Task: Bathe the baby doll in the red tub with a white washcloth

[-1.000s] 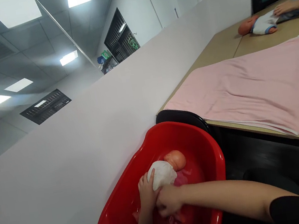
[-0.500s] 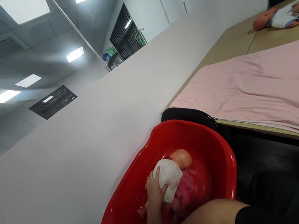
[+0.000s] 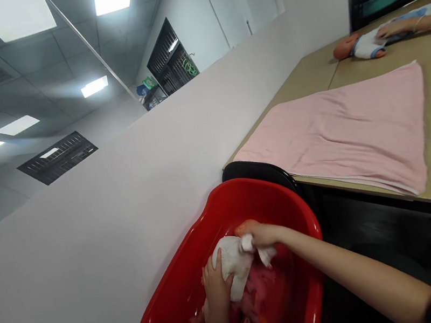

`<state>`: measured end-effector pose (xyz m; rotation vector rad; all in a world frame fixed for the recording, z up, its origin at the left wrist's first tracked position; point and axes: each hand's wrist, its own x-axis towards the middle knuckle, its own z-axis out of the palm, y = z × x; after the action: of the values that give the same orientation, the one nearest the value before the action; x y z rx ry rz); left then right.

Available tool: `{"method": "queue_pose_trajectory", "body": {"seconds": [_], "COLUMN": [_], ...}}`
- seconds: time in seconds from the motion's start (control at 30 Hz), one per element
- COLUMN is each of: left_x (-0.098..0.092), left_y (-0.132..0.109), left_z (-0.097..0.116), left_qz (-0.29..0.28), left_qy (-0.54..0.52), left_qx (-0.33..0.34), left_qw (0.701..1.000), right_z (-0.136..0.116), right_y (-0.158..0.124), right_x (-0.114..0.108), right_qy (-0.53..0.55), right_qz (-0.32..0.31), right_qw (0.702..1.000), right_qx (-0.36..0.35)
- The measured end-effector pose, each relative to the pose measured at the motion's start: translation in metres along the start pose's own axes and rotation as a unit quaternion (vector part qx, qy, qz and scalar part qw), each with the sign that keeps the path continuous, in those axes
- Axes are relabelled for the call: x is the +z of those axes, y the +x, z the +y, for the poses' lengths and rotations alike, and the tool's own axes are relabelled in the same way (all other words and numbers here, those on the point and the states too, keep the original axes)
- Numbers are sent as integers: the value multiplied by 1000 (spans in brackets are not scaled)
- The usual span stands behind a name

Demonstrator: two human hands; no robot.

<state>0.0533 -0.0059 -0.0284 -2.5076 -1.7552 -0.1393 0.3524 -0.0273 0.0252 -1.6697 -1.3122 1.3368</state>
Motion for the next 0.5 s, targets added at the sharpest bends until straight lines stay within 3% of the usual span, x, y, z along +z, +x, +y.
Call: {"method": "queue_pose_trajectory", "body": {"seconds": [0.1, 0.17, 0.23, 0.37, 0.5], "left_x": [7, 10, 10, 12, 18], "left_y": [-2, -3, -3, -2, -2], "left_z": [4, 8, 12, 12, 5], "left_qz": [65, 89, 98, 95, 88], "left_qy": [37, 59, 72, 84, 81], "left_qx": [2, 1, 2, 1, 13], "left_qw": [997, 994, 993, 992, 993], "right_z": [4, 9, 13, 20, 31], "right_y": [14, 25, 36, 58, 70], "right_x": [-41, -38, -15, 45, 70], "right_qy": [66, 35, -19, -95, -153], "right_qz": [200, 297, 292, 200, 241], "right_qw": [978, 954, 956, 973, 958], "right_qx": [-8, -16, 11, 62, 37]}}
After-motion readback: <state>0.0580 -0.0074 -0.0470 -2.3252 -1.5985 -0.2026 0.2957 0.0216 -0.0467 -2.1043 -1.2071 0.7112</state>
